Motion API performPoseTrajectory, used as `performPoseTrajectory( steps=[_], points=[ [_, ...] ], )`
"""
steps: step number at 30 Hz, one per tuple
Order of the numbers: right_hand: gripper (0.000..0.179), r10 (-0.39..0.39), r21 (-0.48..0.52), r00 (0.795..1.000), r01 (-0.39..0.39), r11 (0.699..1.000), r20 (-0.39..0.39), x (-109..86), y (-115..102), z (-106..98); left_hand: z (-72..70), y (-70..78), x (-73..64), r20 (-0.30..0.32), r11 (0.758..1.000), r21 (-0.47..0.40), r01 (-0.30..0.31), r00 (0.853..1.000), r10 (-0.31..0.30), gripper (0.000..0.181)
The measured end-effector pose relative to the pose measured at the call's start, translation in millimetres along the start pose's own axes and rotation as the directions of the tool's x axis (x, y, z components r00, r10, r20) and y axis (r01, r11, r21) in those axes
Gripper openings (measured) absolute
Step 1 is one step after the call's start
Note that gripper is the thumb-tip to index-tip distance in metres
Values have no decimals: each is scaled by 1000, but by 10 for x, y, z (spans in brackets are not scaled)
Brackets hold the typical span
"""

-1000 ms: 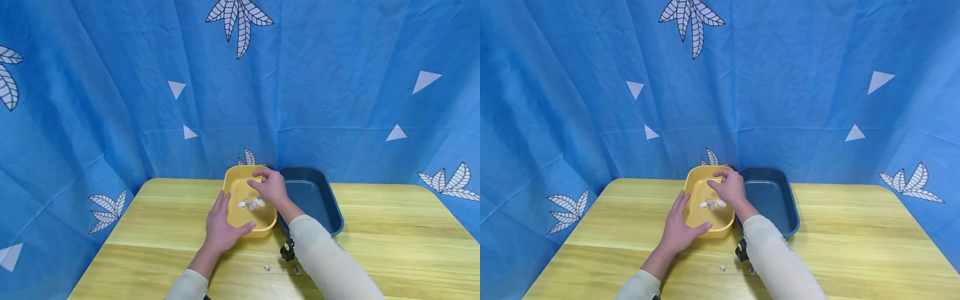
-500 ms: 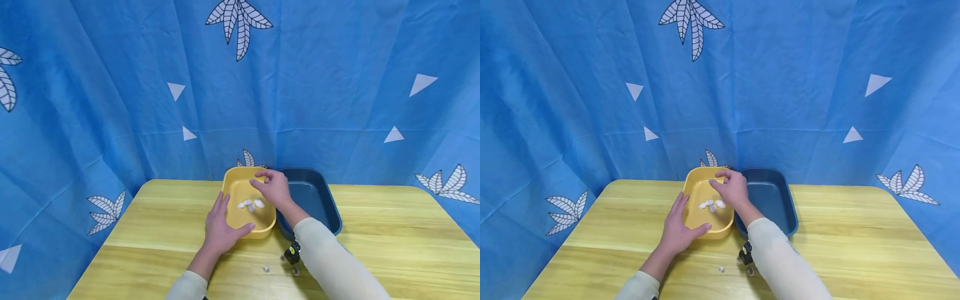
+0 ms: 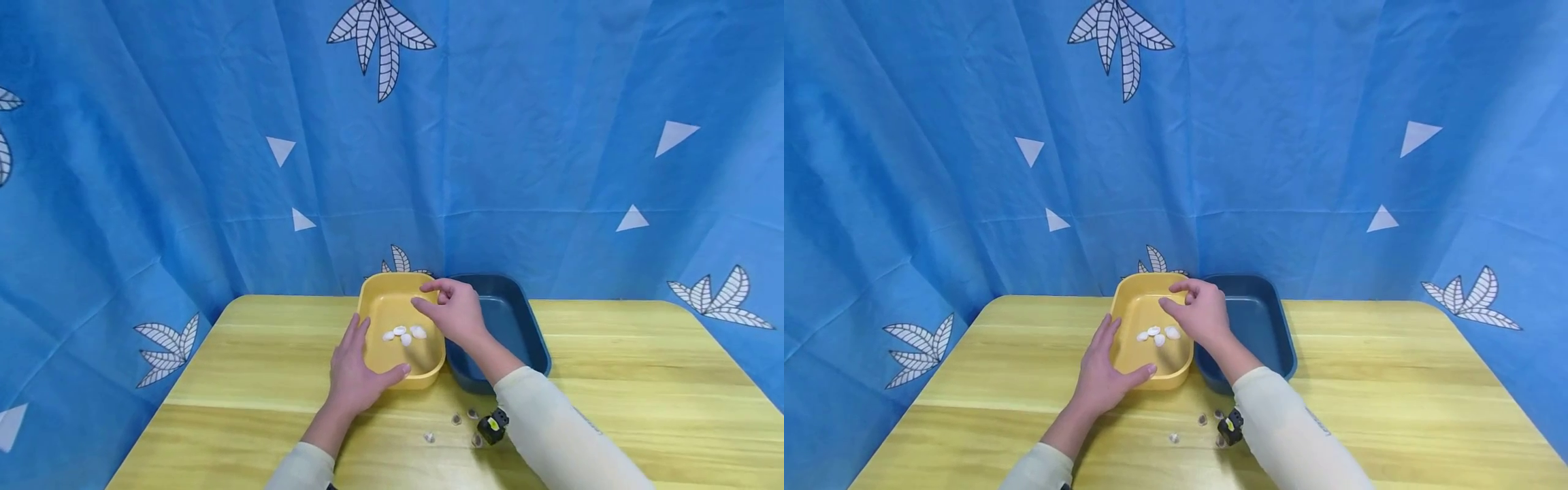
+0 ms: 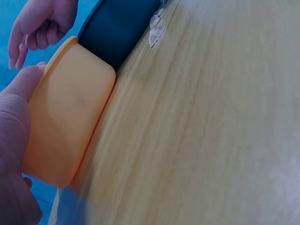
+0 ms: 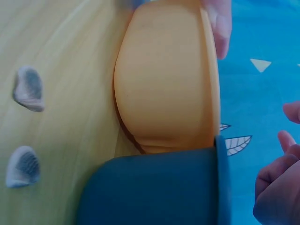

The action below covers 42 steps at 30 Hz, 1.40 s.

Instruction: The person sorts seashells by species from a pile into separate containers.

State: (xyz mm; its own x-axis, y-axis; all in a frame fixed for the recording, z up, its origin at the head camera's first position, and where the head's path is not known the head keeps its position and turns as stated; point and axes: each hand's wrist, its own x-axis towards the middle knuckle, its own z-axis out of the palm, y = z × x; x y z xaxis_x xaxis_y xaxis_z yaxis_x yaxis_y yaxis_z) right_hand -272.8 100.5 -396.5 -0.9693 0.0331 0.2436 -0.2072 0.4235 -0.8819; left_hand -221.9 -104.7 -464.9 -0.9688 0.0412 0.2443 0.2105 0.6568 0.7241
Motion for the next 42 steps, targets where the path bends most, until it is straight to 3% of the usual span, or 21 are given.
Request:
performPoseTrajectory(
  steps=[11, 22, 29, 38, 42],
  points=[
    [23, -34, 9, 999, 34, 999, -1, -321, -65, -269, -1, -12, -5, 2, 1000, 3, 18, 1000, -18, 111],
    [24, -64, -61, 998, 63, 996, -5, -575, -19, -544, 17, 0, 0, 5, 999, 13, 42, 999, -43, 112],
    [23, -91, -87, 996, 91, 992, 0, -735, 15, -633, 16, -12, 1, 3, 1000, 3, 25, 1000, -25, 112],
    [19, -164, -40, 986, 163, 986, -14, -965, 59, -668, -10, -10, -10, 10, 1000, 8, 28, 1000, -28, 112],
    [20, -152, -27, 988, 152, 988, -6, -1075, 109, -695, -3, -16, -9, 10, 1000, 7, 20, 1000, -20, 111]
  ],
)
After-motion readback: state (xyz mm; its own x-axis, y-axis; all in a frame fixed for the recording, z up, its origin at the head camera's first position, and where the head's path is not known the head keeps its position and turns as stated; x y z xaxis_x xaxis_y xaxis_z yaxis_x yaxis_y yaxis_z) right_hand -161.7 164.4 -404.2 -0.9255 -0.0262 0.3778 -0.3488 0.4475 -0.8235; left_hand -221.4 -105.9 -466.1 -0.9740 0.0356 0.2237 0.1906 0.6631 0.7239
